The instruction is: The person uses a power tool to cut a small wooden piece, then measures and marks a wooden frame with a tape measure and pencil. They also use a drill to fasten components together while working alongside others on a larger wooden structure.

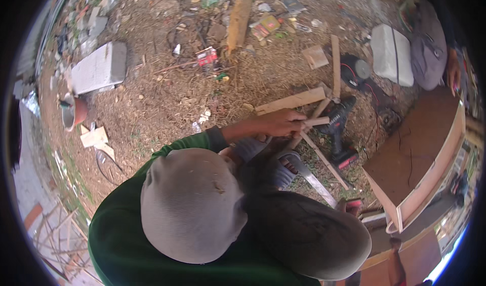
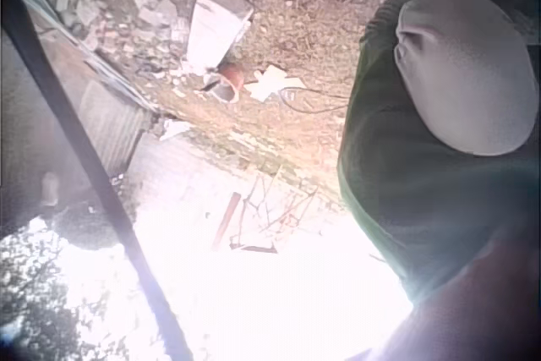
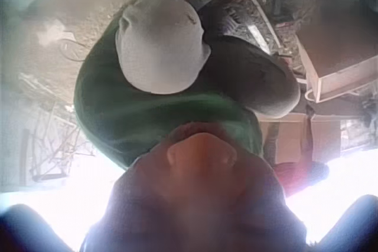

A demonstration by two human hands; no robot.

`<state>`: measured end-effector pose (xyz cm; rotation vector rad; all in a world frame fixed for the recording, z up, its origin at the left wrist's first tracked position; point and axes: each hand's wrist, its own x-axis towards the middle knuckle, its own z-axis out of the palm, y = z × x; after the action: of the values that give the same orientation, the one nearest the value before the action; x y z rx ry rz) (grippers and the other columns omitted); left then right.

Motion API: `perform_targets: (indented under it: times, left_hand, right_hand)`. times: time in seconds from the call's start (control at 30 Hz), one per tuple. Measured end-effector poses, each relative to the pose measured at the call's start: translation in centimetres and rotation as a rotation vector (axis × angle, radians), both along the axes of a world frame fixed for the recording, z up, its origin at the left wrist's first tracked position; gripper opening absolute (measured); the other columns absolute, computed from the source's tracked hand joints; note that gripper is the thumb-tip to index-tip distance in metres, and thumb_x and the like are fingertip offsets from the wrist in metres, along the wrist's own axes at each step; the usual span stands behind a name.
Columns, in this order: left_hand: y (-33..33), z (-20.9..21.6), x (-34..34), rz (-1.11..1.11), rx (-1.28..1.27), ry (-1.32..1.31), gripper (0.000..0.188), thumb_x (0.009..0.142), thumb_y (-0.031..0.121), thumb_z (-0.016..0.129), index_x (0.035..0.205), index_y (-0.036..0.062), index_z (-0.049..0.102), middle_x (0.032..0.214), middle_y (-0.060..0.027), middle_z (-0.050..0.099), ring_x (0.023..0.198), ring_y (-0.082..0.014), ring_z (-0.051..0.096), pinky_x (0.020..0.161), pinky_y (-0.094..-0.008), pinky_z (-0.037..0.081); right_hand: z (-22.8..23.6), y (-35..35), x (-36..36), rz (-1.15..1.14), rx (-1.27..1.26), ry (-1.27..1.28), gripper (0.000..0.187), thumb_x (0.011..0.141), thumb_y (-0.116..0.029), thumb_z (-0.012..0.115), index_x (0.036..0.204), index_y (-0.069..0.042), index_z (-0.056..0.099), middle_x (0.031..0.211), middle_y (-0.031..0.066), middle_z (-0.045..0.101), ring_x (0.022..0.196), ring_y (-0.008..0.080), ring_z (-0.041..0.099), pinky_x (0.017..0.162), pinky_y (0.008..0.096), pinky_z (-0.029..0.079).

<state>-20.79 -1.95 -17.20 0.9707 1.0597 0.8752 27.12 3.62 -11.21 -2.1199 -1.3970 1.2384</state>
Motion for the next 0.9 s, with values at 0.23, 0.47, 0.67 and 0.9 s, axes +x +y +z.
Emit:
perform_targets:
  times: [0.23, 0.47, 0.67, 0.9]
  left_hand:
    - [-3.7, 2.1, -4.3, -0.121, -0.441, -0.233, 0.041, 0.115, 0.025, 0.05, 0.143, 0.0015, 0.067, 0.095, -0.0039, 0.07, 0.071, -0.0056, 0.058, 0.059, -0.0207, 0.047]
    - [-4.9, 3.3, -4.9, -0.158, -0.472, -0.021, 0.035, 0.109, 0.03, 0.07, 0.128, 0.0016, 0.073, 0.089, 0.0007, 0.069, 0.07, -0.0037, 0.056, 0.058, -0.0199, 0.042]
    - [-4.6, 3.3, -4.7, -0.099, -0.427, 0.15, 0.034, 0.102, 0.032, 0.081, 0.116, 0.0014, 0.076, 0.09, 0.0009, 0.073, 0.08, -0.0052, 0.063, 0.069, -0.0249, 0.051]
    - [-4.4, 2.5, -4.7, -0.061, -0.451, 0.108, 0.032, 0.106, 0.027, 0.077, 0.124, 0.0007, 0.076, 0.085, 0.0047, 0.069, 0.072, -0.0014, 0.057, 0.062, -0.0196, 0.046]
  right_hand:
    - [2.9, -2.7, -7.1, 0.088, 0.15, -0.066, 0.028, 0.092, -0.02, 0.08, 0.109, -0.003, 0.067, 0.085, 0.0011, 0.065, 0.075, 0.0119, 0.058, 0.069, 0.032, 0.048]
    - [1.4, -2.4, -9.7, 0.071, -0.042, -0.022, 0.035, 0.088, -0.021, 0.082, 0.114, 0.0, 0.072, 0.092, 0.006, 0.072, 0.08, 0.0147, 0.064, 0.072, 0.0338, 0.051]
    - [-1.1, -4.6, -10.5, -0.086, -0.226, 0.153, 0.04, 0.088, -0.029, 0.087, 0.113, -0.001, 0.073, 0.085, 0.0016, 0.07, 0.067, 0.0078, 0.056, 0.057, 0.0293, 0.04]
    - [-3.5, -7.1, -13.7, -0.109, 0.256, -0.209, 0.048, 0.097, -0.032, 0.083, 0.126, 0.002, 0.068, 0.09, 0.0024, 0.063, 0.067, 0.0109, 0.049, 0.061, 0.0335, 0.042]
